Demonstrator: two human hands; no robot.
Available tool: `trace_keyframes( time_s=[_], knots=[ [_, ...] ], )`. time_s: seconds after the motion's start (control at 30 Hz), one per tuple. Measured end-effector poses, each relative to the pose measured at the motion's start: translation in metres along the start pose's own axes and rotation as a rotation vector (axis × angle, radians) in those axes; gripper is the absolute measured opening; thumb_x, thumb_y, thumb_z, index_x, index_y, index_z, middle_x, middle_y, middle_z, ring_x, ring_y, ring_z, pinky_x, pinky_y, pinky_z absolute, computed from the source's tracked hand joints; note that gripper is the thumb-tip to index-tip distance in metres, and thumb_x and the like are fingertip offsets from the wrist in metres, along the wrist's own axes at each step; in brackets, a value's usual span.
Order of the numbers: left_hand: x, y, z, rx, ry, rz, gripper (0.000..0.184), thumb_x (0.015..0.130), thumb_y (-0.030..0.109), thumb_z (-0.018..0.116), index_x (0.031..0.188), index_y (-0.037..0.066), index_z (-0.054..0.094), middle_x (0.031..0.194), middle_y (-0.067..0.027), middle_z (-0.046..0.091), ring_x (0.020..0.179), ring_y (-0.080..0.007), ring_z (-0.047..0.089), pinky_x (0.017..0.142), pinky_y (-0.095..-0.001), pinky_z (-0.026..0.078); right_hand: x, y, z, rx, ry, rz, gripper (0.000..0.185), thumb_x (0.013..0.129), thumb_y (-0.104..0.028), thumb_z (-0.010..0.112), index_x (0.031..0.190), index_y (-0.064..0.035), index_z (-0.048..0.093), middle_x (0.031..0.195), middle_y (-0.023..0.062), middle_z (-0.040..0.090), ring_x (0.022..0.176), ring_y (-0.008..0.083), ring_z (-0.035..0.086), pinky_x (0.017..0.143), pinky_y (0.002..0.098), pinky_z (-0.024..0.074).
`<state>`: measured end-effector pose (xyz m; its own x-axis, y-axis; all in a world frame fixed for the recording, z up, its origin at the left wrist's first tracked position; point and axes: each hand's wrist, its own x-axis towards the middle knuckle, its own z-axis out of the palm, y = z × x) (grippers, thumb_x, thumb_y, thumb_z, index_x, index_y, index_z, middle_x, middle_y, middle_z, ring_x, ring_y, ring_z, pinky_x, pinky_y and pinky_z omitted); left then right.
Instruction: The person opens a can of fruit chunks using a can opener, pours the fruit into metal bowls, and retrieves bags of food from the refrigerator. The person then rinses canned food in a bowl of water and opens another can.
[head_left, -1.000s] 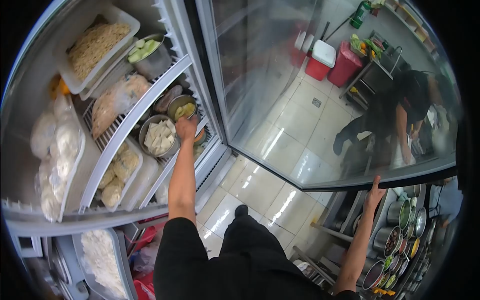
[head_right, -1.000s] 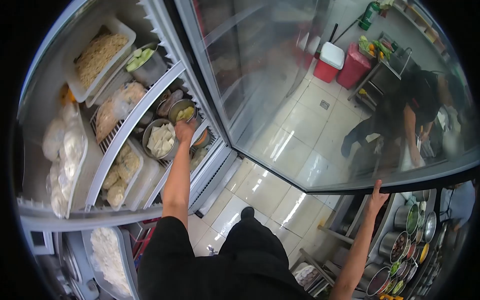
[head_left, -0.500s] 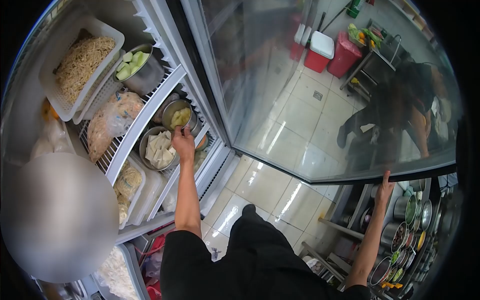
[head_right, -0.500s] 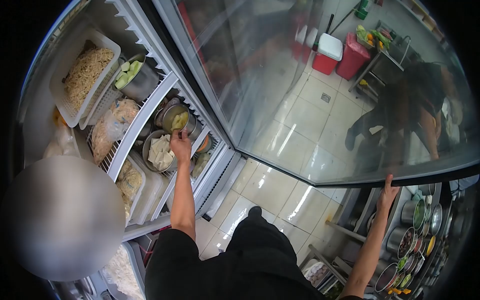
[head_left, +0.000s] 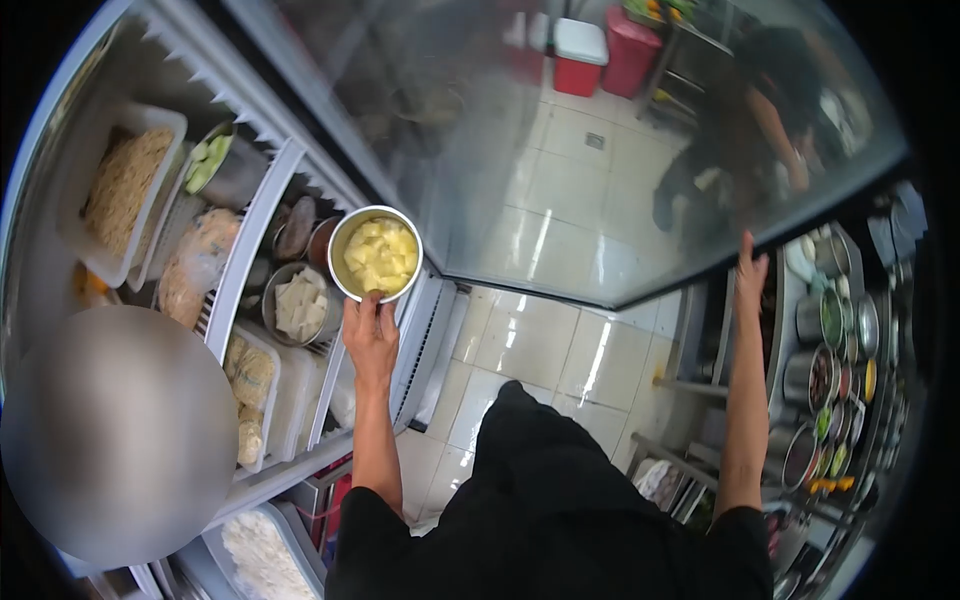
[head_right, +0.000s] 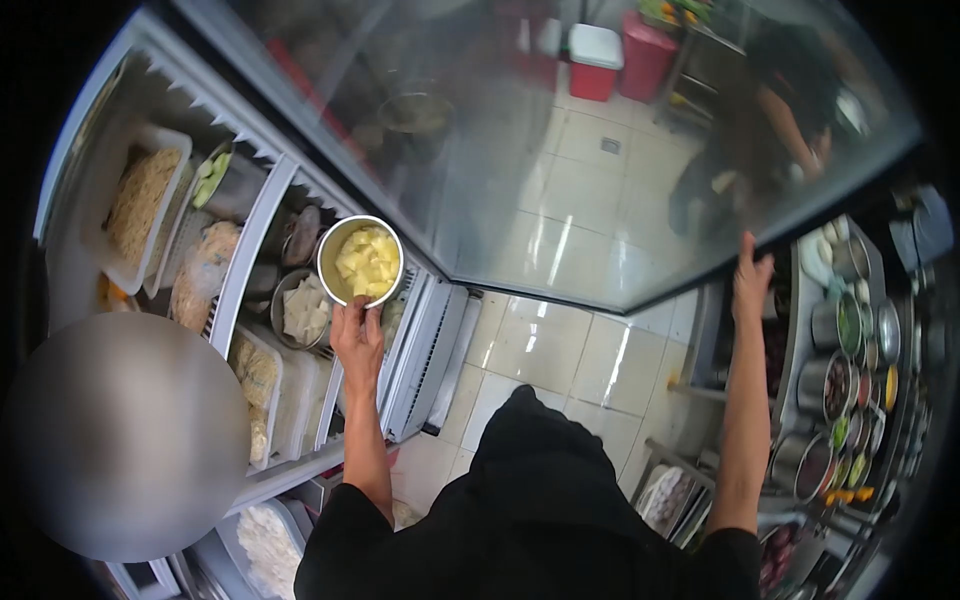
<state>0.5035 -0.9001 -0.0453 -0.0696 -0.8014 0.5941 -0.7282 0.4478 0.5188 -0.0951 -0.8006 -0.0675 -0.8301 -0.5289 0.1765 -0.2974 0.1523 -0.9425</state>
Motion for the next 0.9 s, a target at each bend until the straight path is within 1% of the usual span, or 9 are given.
trace_keyframes(
  time_s=[0.2, 0.3, 0.37, 0.4, 0.47, 0.57, 0.7, 0.8, 0.9],
  knots=[
    [-0.039, 0.103, 0.027, -0.236, -0.214, 0.129, 0.017, 0.08, -0.008, 0.067, 0.095, -0.002, 0.063, 0.093, -0.0163, 0.062, 0.078, -0.0277, 0.063, 0.065, -0.0325, 0.052, -0.014, -0.012, 0.003, -0.224, -0.096, 0.069, 0.073, 0.089, -0.057, 0.061, 0.123, 0.0077, 0.055, 0.118, 0.0216, 0.062, 0.106, 0.032, 0.06, 0.094, 0.0389, 0.0447],
    [-0.083, 0.139, 0.054, -0.407, -0.421, 0.088, 0.013, 0.083, -0.006, 0.067, 0.094, -0.003, 0.062, 0.094, -0.0135, 0.063, 0.078, -0.0209, 0.064, 0.063, -0.0296, 0.051, -0.034, 0.011, 0.009, -0.2, 0.034, -0.054, 0.073, 0.087, -0.053, 0.064, 0.136, -0.0023, 0.048, 0.13, 0.0193, 0.057, 0.12, 0.0318, 0.053, 0.104, 0.0394, 0.0408],
    [-0.117, 0.159, 0.073, -0.566, -0.556, -0.003, 0.011, 0.084, -0.006, 0.066, 0.094, -0.003, 0.062, 0.092, -0.01, 0.062, 0.077, -0.016, 0.065, 0.063, -0.0275, 0.051, -0.063, 0.021, -0.012, -0.126, -0.121, -0.17, 0.076, 0.084, -0.055, 0.066, 0.141, -0.0096, 0.045, 0.132, 0.0173, 0.056, 0.12, 0.0306, 0.055, 0.103, 0.0391, 0.043],
    [-0.135, 0.174, 0.083, -0.631, -0.626, -0.036, 0.011, 0.085, -0.005, 0.066, 0.094, -0.003, 0.062, 0.091, -0.0095, 0.062, 0.076, -0.0154, 0.065, 0.063, -0.0271, 0.052, -0.079, 0.017, -0.035, 0.034, -0.337, 0.0, 0.066, 0.086, -0.049, 0.069, 0.136, -0.0094, 0.053, 0.138, 0.0141, 0.054, 0.122, 0.0295, 0.056, 0.102, 0.0382, 0.0436],
    [-0.165, 0.198, 0.087, -0.715, -0.771, -0.135, 0.01, 0.085, -0.005, 0.066, 0.094, -0.004, 0.063, 0.09, -0.0084, 0.061, 0.073, -0.0144, 0.066, 0.063, -0.0263, 0.053, -0.125, 0.042, -0.07, -0.078, -0.452, -0.005, 0.061, 0.086, -0.05, 0.068, 0.131, -0.0085, 0.056, 0.127, 0.0126, 0.062, 0.114, 0.0286, 0.061, 0.098, 0.0384, 0.0466],
    [-0.196, 0.264, 0.099, -0.816, -0.928, -0.106, 0.01, 0.085, -0.004, 0.067, 0.094, -0.005, 0.062, 0.087, -0.0087, 0.061, 0.069, -0.015, 0.067, 0.062, -0.0257, 0.054, -0.227, 0.114, -0.133, -0.151, -0.346, 0.065, 0.059, 0.084, -0.055, 0.066, 0.119, -0.0076, 0.062, 0.112, 0.0182, 0.066, 0.105, 0.0345, 0.063, 0.091, 0.0406, 0.0494],
    [-0.214, 0.354, 0.118, -0.825, -1.085, 0.182, 0.012, 0.085, -0.002, 0.068, 0.095, -0.006, 0.061, 0.084, -0.0104, 0.061, 0.068, -0.0156, 0.067, 0.06, -0.0258, 0.055, -0.39, 0.145, -0.24, -0.524, -0.597, 0.502, 0.078, 0.086, -0.065, 0.057, 0.134, -0.0038, 0.053, 0.124, 0.0204, 0.061, 0.116, 0.0388, 0.057, 0.101, 0.043, 0.0433],
    [-0.224, 0.42, 0.144, -0.9, -1.178, 0.331, 0.013, 0.083, -0.002, 0.07, 0.092, -0.004, 0.061, 0.078, -0.008, 0.061, 0.065, -0.0134, 0.065, 0.058, -0.0239, 0.052, -0.46, 0.144, -0.299, -0.243, -0.786, 0.894, 0.067, 0.087, -0.06, 0.06, 0.12, -0.0017, 0.063, 0.118, 0.0224, 0.064, 0.113, 0.0378, 0.059, 0.097, 0.043, 0.045],
    [-0.23, 0.501, 0.168, -0.918, -1.178, 0.544, 0.019, 0.078, 0.002, 0.077, 0.087, -0.004, 0.062, 0.073, -0.0086, 0.06, 0.059, -0.0134, 0.059, 0.054, -0.0255, 0.047, -0.443, 0.085, -0.354, -0.273, -0.451, 0.836, 0.056, 0.085, -0.052, 0.067, 0.113, -0.0031, 0.068, 0.111, 0.0222, 0.066, 0.109, 0.0367, 0.062, 0.095, 0.0422, 0.0465]
  ],
)
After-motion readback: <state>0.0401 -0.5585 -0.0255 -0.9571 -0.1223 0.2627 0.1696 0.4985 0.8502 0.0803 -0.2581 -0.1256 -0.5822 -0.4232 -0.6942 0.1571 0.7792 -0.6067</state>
